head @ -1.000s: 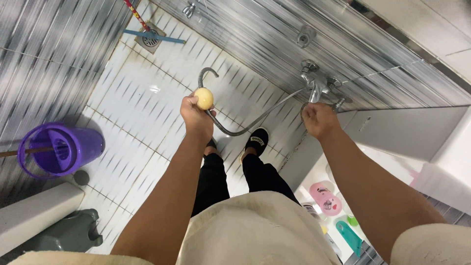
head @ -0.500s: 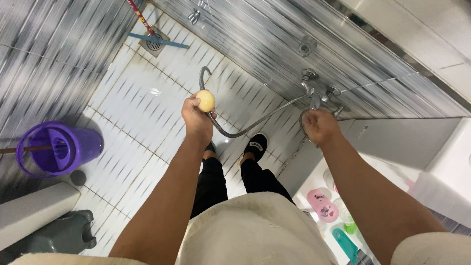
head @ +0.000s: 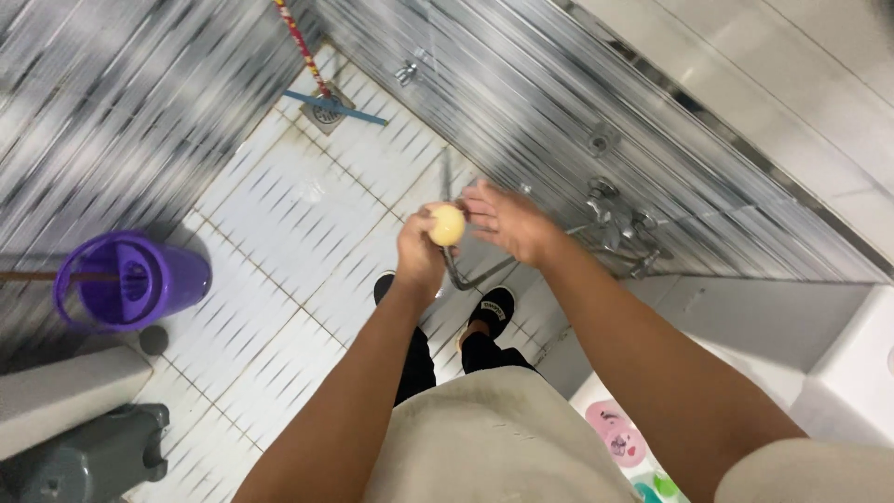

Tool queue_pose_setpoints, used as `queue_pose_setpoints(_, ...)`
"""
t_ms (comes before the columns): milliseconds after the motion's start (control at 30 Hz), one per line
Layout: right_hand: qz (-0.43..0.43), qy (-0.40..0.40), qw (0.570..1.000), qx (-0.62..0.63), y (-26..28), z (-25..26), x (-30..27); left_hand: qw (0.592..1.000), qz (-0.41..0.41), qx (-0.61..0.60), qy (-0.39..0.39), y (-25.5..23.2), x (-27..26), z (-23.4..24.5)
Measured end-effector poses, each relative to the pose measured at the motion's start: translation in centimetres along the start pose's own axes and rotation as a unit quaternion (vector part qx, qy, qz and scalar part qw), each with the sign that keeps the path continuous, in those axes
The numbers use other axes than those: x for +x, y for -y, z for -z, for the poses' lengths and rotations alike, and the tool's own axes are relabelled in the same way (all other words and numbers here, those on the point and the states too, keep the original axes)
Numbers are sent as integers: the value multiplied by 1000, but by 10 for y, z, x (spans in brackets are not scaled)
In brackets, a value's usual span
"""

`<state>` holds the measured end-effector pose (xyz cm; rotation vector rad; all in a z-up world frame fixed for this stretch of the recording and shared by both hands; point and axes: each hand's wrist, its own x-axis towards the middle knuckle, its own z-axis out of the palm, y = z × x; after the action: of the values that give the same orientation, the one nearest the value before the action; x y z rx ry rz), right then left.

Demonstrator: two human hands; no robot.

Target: Cleaning a shower head and a soap dish holder in a bathroom sink.

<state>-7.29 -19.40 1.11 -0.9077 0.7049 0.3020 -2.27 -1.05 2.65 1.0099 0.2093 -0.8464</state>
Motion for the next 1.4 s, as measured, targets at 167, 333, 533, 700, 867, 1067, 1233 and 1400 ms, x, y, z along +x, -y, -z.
queue_pose_setpoints(167, -13, -5, 1000, -18, 22, -41, 10, 998, 30, -19, 60, -21, -18, 3)
queue_pose_setpoints(333, 12, -28, 1000, -7, 30, -66, 3, 990, 64, -126, 25, -56, -32, 9)
queue_pose_setpoints(533, 47, -28, 998, -39, 31, -102, -16, 994, 21, -100, -40, -80, -17, 42)
queue_pose_setpoints(700, 24, -47, 982, -183, 26, -127, -40, 995, 78, -4, -61, -105, 22, 70)
queue_pose_setpoints(867, 26, -23, 975, -218, 21, -137, -42, 988, 81, 77, -105, -148, 38, 73)
queue_pose_setpoints(1067, 27, 26, 946, -322, 26, -149, -33, 988, 87, 63, -112, -181, 40, 89)
queue_pose_setpoints(1233, 19, 36, 941, -336, 41, -179, -14, 993, 65, 79, -67, -196, 31, 96)
queue_pose_setpoints(1400, 55, -28, 964, -260, 75, -237, 32, 979, 49, 195, -39, -199, 12, 100)
